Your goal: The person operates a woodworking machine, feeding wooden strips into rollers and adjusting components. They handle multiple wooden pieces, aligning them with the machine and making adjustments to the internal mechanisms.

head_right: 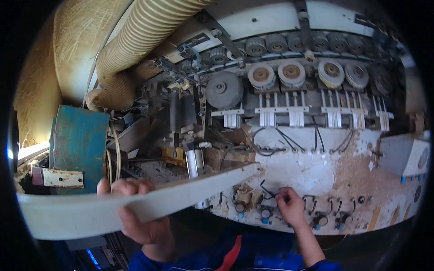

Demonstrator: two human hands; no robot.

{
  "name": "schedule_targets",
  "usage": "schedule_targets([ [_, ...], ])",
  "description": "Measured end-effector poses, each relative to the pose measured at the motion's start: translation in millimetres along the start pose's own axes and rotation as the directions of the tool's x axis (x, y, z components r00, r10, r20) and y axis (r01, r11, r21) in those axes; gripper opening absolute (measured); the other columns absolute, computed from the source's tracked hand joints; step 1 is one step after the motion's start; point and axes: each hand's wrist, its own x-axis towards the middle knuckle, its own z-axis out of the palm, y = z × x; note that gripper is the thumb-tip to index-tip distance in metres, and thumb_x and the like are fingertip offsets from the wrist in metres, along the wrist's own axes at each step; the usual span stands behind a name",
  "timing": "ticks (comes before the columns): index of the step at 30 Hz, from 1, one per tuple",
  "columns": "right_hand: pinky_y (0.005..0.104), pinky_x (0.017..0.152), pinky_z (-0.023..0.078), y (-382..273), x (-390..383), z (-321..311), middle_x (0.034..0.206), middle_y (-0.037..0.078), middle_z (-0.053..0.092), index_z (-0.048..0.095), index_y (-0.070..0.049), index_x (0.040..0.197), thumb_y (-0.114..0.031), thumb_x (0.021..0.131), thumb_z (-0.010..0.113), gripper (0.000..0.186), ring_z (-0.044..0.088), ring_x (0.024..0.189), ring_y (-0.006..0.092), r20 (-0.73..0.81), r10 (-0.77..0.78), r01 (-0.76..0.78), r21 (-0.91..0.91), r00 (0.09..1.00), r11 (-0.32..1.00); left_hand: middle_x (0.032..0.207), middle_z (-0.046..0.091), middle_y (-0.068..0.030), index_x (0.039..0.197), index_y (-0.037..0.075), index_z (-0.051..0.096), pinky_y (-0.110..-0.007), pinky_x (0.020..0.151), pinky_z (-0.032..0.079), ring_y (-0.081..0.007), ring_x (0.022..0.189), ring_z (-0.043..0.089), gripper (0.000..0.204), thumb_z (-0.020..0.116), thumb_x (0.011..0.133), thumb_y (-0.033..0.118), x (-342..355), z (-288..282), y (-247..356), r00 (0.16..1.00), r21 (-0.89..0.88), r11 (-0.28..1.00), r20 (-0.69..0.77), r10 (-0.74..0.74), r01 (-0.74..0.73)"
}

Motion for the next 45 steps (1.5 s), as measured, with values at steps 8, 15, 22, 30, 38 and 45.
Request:
schedule_targets([
  [8, 0.0325, 0.074, 0.056, -39.9, 59.9, 34.9, 0.094, 0.011, 0.069, 0.063, -0.002, 0.115, -0.013, 0.083, 0.078, 0.037, 0.069, 0.083, 0.0209, 0.273, -0.127, 0.152, -0.071, 0.953, 0.986, 0.099, 0.055, -0.0089, 0.134, 0.016, 0.041, -0.04, 0.068, 0.047, -0.0234, 0.079, 0.052, 0.057, 0.066, 0.095, 0.047, 3.7, -4.5, -8.1, 0.991, -0.048, 0.991, 0.04, 0.125, -0.124],
  [15, 0.031, 0.073, 0.056, -57.6, 94.3, 52.5, 0.102, 0.009, 0.07, 0.057, -0.008, 0.131, -0.024, 0.081, 0.084, 0.058, 0.069, 0.097, 0.0191, 0.496, -0.123, 0.227, -0.155, 0.859, 0.961, 0.097, 0.056, -0.0137, 0.138, 0.005, 0.038, -0.037, 0.061, 0.049, -0.0232, 0.068, 0.054, 0.059, 0.057, 0.1, 0.046, 11.1, 2.6, -30.8, 0.942, -0.032, 0.942, 0.005, 0.335, -0.334],
  [22, 0.0375, 0.082, 0.059, -59.6, 111.8, 56.7, 0.106, 0.012, 0.072, 0.058, -0.009, 0.126, -0.026, 0.078, 0.084, 0.057, 0.073, 0.096, 0.0264, 0.55, -0.103, 0.26, -0.215, 0.829, 0.941, 0.099, 0.056, -0.0132, 0.142, 0.005, 0.035, -0.037, 0.062, 0.048, -0.0234, 0.071, 0.054, 0.065, 0.057, 0.1, 0.049, 12.2, 2.5, -27.7, 0.955, 0.01, 0.955, 0.025, 0.296, -0.296],
  [30, 0.0352, 0.085, 0.057, -73.0, 117.9, 52.6, 0.113, 0.014, 0.072, 0.058, -0.006, 0.127, -0.025, 0.082, 0.082, 0.055, 0.071, 0.105, 0.0235, 0.611, -0.057, 0.216, -0.189, 0.79, 0.958, 0.098, 0.056, -0.0125, 0.142, 0.007, 0.035, -0.037, 0.063, 0.046, -0.0238, 0.074, 0.055, 0.065, 0.06, 0.098, 0.048, 8.3, 1.4, -22.4, 0.968, 0.024, 0.968, 0.019, 0.249, -0.25],
  [38, 0.0366, 0.087, 0.056, -78.3, 121.5, 50.4, 0.112, 0.014, 0.072, 0.06, -0.004, 0.125, -0.026, 0.082, 0.082, 0.053, 0.07, 0.108, 0.0243, 0.628, -0.006, 0.14, -0.163, 0.778, 0.977, 0.093, 0.056, -0.0124, 0.138, 0.009, 0.038, -0.038, 0.06, 0.048, -0.0252, 0.071, 0.056, 0.06, 0.06, 0.098, 0.048, 6.2, -0.4, -22.5, 0.966, 0.053, 0.965, -0.02, 0.257, -0.256],
  [45, 0.0375, 0.089, 0.056, -85.7, 123.7, 52.1, 0.109, 0.014, 0.072, 0.062, -0.004, 0.122, -0.025, 0.082, 0.083, 0.05, 0.071, 0.105, 0.026, 0.622, -0.033, 0.18, -0.174, 0.783, 0.968, 0.093, 0.056, -0.0124, 0.137, 0.01, 0.039, -0.037, 0.059, 0.048, -0.0251, 0.071, 0.055, 0.062, 0.06, 0.097, 0.052, 7.9, 1.6, -21.5, 0.97, 0.062, 0.969, -0.024, 0.241, -0.239],
])
